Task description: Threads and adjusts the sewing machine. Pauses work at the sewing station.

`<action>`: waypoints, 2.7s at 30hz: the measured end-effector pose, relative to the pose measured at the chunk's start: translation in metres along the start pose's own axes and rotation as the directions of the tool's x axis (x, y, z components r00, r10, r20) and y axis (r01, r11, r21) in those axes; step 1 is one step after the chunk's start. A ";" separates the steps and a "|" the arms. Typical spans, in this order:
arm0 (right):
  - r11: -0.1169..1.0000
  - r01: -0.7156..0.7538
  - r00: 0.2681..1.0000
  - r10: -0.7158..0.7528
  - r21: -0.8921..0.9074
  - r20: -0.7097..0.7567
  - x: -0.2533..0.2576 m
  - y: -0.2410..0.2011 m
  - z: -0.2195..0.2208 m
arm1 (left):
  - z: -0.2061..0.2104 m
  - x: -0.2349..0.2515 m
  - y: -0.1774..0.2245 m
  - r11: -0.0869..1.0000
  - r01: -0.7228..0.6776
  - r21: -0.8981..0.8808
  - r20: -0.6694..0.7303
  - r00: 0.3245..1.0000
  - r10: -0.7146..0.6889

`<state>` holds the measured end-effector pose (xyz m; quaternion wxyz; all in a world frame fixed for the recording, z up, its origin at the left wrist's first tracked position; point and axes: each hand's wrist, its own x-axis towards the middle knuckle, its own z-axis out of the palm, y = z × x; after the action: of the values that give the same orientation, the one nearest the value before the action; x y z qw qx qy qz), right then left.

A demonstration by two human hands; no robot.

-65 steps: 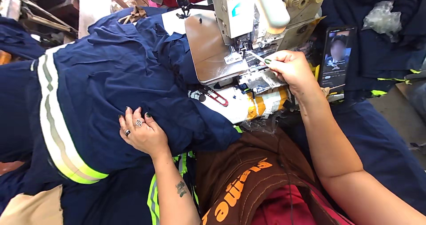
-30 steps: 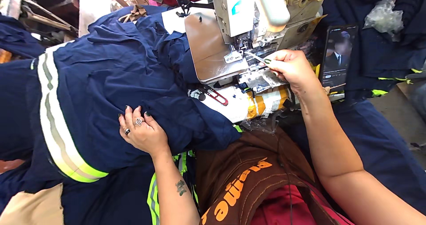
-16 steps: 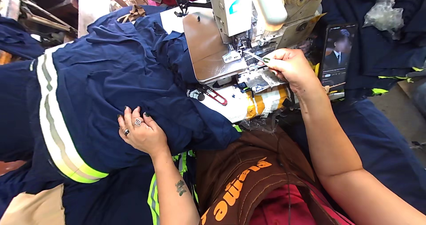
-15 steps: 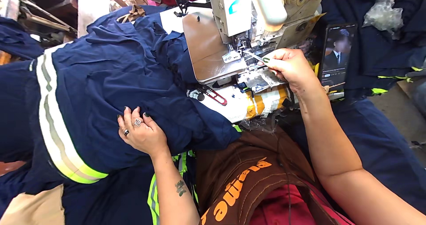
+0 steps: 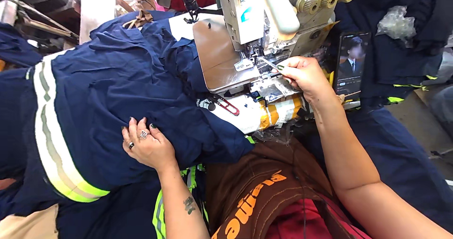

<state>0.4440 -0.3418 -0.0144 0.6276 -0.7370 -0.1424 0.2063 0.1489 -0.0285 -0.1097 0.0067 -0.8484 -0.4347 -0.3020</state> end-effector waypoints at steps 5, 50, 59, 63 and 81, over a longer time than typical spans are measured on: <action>0.999 0.035 0.999 -0.034 -0.015 0.006 0.000 0.004 0.000 | -0.002 0.001 0.002 1.000 0.009 0.001 0.002 1.000 -0.009; 0.997 0.056 0.998 -0.056 -0.054 -0.002 0.000 0.003 -0.001 | -0.002 -0.001 0.002 1.000 0.011 -0.013 0.003 1.000 -0.011; 0.998 0.054 0.999 -0.054 -0.020 0.005 -0.002 0.002 -0.001 | 0.000 -0.001 0.000 1.000 0.011 -0.021 0.011 1.000 -0.011; 0.994 0.111 0.988 -0.111 0.008 0.104 -0.017 -0.014 -0.015 | -0.002 0.000 -0.001 0.998 0.020 -0.062 0.027 0.999 -0.018; 0.969 0.204 0.976 -0.191 -0.139 0.102 -0.004 -0.011 -0.043 | -0.012 0.009 0.006 0.912 0.119 -0.393 0.062 0.993 -0.103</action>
<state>0.4618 -0.3787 0.0024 0.5815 -0.7542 -0.2575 0.1638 0.1515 -0.0291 -0.0933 -0.1905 -0.8121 -0.4121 -0.3666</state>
